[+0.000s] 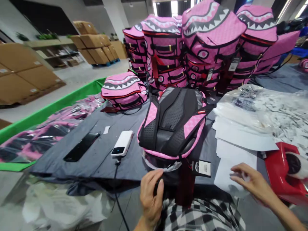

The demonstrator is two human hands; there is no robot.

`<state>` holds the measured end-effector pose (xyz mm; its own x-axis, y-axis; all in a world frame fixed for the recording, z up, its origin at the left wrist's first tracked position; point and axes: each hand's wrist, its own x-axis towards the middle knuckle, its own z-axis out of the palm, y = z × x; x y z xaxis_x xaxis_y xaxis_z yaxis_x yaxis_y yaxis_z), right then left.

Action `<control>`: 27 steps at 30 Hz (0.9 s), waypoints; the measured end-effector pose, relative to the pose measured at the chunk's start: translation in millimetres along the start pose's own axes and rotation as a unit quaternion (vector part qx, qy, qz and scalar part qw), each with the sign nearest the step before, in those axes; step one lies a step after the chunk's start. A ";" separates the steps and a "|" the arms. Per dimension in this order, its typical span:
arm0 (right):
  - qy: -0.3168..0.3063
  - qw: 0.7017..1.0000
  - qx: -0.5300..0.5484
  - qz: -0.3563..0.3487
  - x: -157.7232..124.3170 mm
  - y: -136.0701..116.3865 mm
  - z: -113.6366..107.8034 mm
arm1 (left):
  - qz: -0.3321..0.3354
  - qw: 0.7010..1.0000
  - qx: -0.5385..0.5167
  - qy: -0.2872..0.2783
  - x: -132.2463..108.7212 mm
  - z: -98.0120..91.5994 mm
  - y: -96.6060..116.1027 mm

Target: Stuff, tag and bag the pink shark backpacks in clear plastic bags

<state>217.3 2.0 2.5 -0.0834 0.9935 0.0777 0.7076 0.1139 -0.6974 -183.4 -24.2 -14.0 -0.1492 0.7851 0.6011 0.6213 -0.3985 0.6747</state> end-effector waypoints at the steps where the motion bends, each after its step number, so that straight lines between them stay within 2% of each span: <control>1: 0.000 1.000 -0.005 -0.003 -0.5 2.1 10.1 | 0.055 0.998 0.031 0.003 11.5 9.3 0.2; 3: 0.024 0.999 -0.019 -0.010 3.6 5.5 26.6 | 0.103 0.993 0.063 0.001 32.8 27.7 -1.1; 6: 0.042 0.999 -0.010 0.003 12.4 11.3 35.3 | 0.102 0.992 0.065 -0.028 51.0 39.0 -5.9; 8: 0.021 0.999 0.015 0.020 16.2 14.6 31.9 | 0.083 0.994 0.056 -0.034 52.5 34.9 -5.4; 9: 0.007 0.999 0.031 0.028 17.7 15.9 28.3 | 0.084 0.995 0.053 -0.019 50.5 31.7 -2.4; 11: -0.008 0.997 0.060 0.043 20.9 17.6 17.4 | 0.127 0.991 0.044 0.012 43.2 28.0 9.9; 12: 0.004 0.996 0.068 0.051 23.0 17.9 9.9 | 0.168 0.985 0.031 0.001 38.9 28.9 18.8; 14: 0.089 0.992 0.055 0.071 27.9 15.7 -9.8 | 0.260 0.962 -0.026 -0.078 31.6 37.0 39.1; 16: 0.245 0.965 -0.010 0.087 32.3 6.4 -33.0 | 0.308 0.932 -0.096 -0.166 28.4 51.5 59.2; 17: 0.331 0.938 -0.052 0.089 33.4 -2.0 -43.7 | 0.302 0.923 -0.131 -0.200 28.4 59.5 68.3; 19: 0.450 0.881 -0.124 0.072 32.1 -26.8 -57.0 | 0.219 0.912 -0.210 -0.276 30.5 74.7 84.9; 20: 0.473 0.868 -0.144 0.045 29.5 -42.3 -57.8 | 0.142 0.902 -0.250 -0.322 31.9 81.3 92.8; 21: 0.463 0.874 -0.150 0.011 25.8 -58.7 -54.2 | 0.054 0.883 -0.291 -0.364 32.9 87.3 100.5; 23: 0.377 0.914 -0.128 -0.084 15.8 -89.8 -36.1 | -0.117 0.826 -0.380 -0.400 32.8 97.5 114.0; 25: 0.280 0.946 -0.081 -0.142 3.8 -112.1 -12.5 | -0.250 0.779 -0.458 -0.349 29.8 105.3 122.1; 27: 0.220 0.965 -0.043 -0.138 -7.0 -122.7 5.1 | -0.326 0.765 -0.485 -0.271 25.5 108.4 121.7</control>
<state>127.5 -18.9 84.0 0.0158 0.8278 0.5607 0.7586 0.3554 -0.5461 -28.2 -1.2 37.0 0.3194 0.9437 -0.0862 -0.3519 0.2026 0.9138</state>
